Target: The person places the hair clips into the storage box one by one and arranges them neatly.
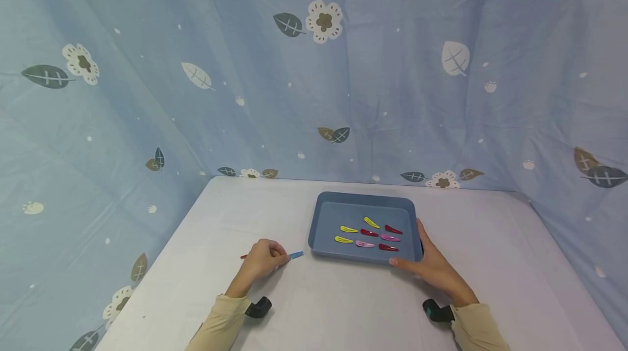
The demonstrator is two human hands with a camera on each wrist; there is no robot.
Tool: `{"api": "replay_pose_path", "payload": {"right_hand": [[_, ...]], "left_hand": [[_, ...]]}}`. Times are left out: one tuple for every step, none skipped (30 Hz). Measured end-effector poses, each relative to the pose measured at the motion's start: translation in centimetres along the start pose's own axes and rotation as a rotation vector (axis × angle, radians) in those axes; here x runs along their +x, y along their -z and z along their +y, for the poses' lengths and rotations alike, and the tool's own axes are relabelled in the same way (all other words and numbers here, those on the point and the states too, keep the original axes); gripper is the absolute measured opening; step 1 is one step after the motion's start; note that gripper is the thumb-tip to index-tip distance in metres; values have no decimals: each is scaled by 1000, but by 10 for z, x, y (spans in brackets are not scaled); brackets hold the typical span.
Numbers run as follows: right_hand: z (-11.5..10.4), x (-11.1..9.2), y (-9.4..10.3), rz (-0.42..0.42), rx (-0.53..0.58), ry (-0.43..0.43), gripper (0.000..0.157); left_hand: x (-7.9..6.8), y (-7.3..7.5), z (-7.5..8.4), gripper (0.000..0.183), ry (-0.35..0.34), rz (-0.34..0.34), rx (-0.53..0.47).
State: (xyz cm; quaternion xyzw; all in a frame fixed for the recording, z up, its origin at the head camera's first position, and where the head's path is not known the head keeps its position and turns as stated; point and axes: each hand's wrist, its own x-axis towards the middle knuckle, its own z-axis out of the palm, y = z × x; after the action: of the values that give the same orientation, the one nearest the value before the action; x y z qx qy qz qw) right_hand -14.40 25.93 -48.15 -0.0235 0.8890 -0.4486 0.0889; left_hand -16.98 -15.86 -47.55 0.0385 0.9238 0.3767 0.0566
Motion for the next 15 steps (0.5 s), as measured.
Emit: {"api": "replay_pose_path", "payload": {"right_hand": [[0, 0, 0, -1, 1, 0, 121], [0, 0, 0, -2, 2, -1, 121], [0, 0, 0, -1, 3, -2, 120], [0, 0, 0, -1, 3, -4, 120], [0, 0, 1, -1, 0, -6, 120], [0, 0, 0, -1, -3, -7, 120], [0, 0, 0, -1, -6, -9, 120], [1, 0, 0, -2, -8, -10, 120], [0, 0, 0, -1, -10, -10, 120], [0, 0, 0, -1, -10, -11, 120], [0, 1, 0, 0, -9, -6, 120], [1, 1, -1, 0, -6, -3, 120], [1, 1, -1, 1, -3, 1, 120], [1, 1, -1, 2, 1, 5, 120], [1, 1, -1, 4, 3, 8, 120]], "left_hand": [[0, 0, 0, 11, 1, -2, 2], [-1, 0, 0, 11, 2, -5, 4], [-1, 1, 0, 11, 4, -9, 7], [-1, 1, 0, 11, 0, -13, 7], [-1, 1, 0, 11, -3, -17, 5], [-1, 2, -1, 11, -5, -24, 2], [-1, 2, -1, 11, -7, -34, -6], [-1, 3, -1, 11, -13, -44, -14], [-1, 4, -1, 11, -20, -56, -22], [-1, 5, -2, 11, -28, -67, -34], [-1, 6, -2, 11, -31, -78, -44], [-1, 7, -3, 11, -37, -87, -56], [-1, 8, -4, 11, -45, -96, -65], [0, 9, -5, 12, -44, -103, -74], [0, 10, -6, 12, -42, -109, -86]]}}
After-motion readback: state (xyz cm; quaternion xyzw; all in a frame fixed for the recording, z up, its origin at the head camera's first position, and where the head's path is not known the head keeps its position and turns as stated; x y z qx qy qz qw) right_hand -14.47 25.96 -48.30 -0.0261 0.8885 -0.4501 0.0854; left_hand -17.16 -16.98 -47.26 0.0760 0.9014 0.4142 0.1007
